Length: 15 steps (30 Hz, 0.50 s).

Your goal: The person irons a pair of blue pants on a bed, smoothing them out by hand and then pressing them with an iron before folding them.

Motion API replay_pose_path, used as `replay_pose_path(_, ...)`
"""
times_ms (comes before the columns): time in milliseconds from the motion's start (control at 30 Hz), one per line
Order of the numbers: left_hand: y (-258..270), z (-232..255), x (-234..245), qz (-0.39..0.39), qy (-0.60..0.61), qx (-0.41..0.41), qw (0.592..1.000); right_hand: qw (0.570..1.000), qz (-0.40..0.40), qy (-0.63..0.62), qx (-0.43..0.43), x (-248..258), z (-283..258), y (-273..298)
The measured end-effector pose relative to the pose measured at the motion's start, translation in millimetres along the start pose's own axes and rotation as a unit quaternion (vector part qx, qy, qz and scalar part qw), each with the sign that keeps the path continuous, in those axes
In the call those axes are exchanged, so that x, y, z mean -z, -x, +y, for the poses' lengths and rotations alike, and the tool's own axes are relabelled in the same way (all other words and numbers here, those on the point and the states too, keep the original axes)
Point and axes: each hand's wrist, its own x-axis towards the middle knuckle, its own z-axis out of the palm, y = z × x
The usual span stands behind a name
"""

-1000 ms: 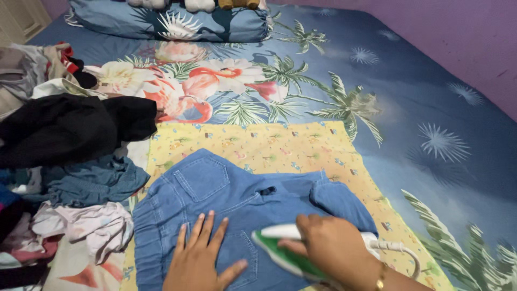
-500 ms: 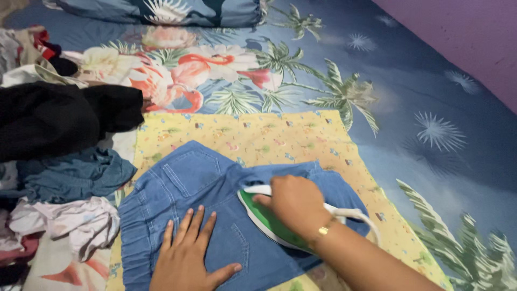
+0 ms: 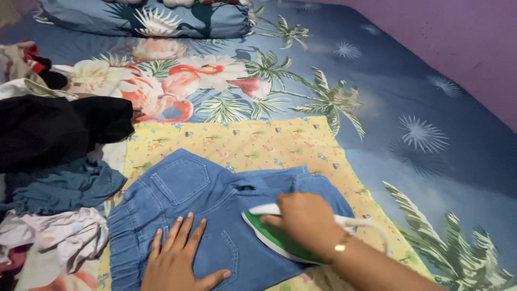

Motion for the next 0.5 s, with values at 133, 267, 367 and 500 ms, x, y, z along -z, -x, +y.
replay_pose_path(133,-3.1,-13.2,-19.2,0.084,0.061,-0.033,0.994,0.988,-0.049,0.030,0.141,28.9,35.0,20.2)
replay_pose_path(267,-16.1,-37.2,-39.2,0.153,0.180,-0.035,0.971,0.949,-0.025,-0.031,0.312,21.6,16.6,28.2)
replay_pose_path(367,-23.8,-51.0,-36.7,0.136,0.291,-0.030,0.947,0.924,0.026,-0.023,0.380,4.4,-14.5,34.9)
replay_pose_path(500,-2.1,-39.6,-23.0,0.231,0.348,-0.031,0.908,0.946,-0.018,-0.032,0.322,2.2,-7.4,40.8)
